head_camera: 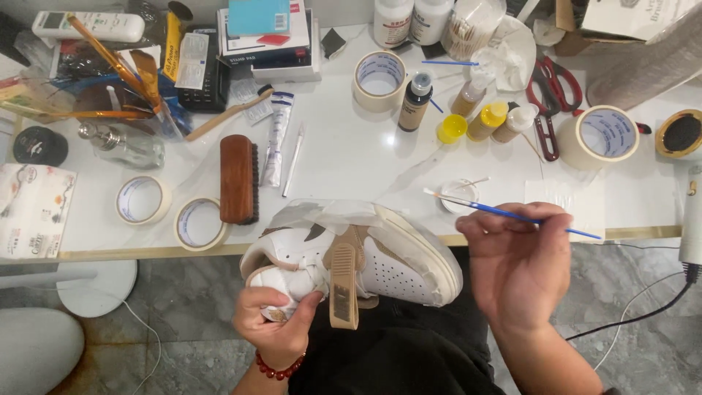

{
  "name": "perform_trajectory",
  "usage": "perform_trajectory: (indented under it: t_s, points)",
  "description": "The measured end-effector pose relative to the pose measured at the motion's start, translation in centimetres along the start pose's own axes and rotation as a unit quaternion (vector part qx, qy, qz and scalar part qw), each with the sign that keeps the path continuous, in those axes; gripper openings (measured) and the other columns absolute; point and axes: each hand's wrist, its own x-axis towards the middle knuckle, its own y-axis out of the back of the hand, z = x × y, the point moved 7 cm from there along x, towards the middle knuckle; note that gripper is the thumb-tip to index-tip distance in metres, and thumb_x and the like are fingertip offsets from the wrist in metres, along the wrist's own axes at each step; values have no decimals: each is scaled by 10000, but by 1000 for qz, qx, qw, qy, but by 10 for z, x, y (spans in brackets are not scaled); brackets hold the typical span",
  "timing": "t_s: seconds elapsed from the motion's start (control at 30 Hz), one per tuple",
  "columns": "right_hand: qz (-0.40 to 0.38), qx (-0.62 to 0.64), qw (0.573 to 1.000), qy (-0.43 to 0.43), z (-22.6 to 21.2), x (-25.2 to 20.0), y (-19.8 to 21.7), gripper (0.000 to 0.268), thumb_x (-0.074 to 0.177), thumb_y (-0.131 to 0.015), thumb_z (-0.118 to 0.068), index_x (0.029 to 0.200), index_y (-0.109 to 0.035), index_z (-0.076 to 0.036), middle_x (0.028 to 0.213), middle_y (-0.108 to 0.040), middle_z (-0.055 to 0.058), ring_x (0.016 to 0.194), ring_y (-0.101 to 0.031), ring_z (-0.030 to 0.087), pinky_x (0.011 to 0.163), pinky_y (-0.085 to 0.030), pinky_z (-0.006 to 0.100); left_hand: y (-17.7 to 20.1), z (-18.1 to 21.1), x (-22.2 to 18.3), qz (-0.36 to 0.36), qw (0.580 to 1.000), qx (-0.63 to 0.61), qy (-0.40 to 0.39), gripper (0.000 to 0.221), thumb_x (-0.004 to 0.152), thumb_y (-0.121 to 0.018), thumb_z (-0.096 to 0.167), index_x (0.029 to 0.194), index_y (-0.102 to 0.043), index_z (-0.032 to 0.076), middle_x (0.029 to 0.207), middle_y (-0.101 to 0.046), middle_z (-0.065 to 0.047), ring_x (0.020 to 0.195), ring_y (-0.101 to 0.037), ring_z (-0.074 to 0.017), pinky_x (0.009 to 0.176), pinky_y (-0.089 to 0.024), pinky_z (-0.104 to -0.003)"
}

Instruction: The person paints the midsole of a taped-off sneaker with a small brush, dipping the brush into a small dish of paint. They dry the painted areas with a handheld heat gun, peel masking tape off the shoe, and continue brushing paint along the midsole edges.

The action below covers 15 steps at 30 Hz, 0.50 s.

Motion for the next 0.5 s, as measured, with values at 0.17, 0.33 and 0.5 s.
perform_trajectory:
  t_s: [0.17, 0.33, 0.5]
  points:
    - [17, -32, 999, -3, 14, 0, -13, 340, 1166, -441, -443, 1158, -546, -120, 1038, -639, 76, 989, -598, 266, 1029, -505, 586, -8, -13, 4, 43, 988, -130, 71, 590, 810, -787, -77, 1221, -401, 100, 1100, -595, -137, 959, -658, -176, 826, -569, -292]
    - [9, -4, 1000, -10, 16, 5, -23, 357, 1167, -413, -437, 1152, -549, -107, 998, -645, 115, 995, -625, 321, 1012, -515, 529, -12, -13, 26, 90, 901, -391, 164, 470, 837, -566, 33, 1268, -381, 53, 1143, -562, -199, 1100, -607, -270, 1000, -523, -411]
    - [32, -26, 999, 4, 20, 10, -20, 368, 1159, -412, -434, 1145, -544, -90, 983, -645, 129, 980, -621, 320, 997, -517, 510, -22, -10, 41, 92, 882, -405, 224, 440, 789, -509, 108, 1212, -394, 64, 1136, -561, -224, 1093, -597, -299, 979, -504, -437]
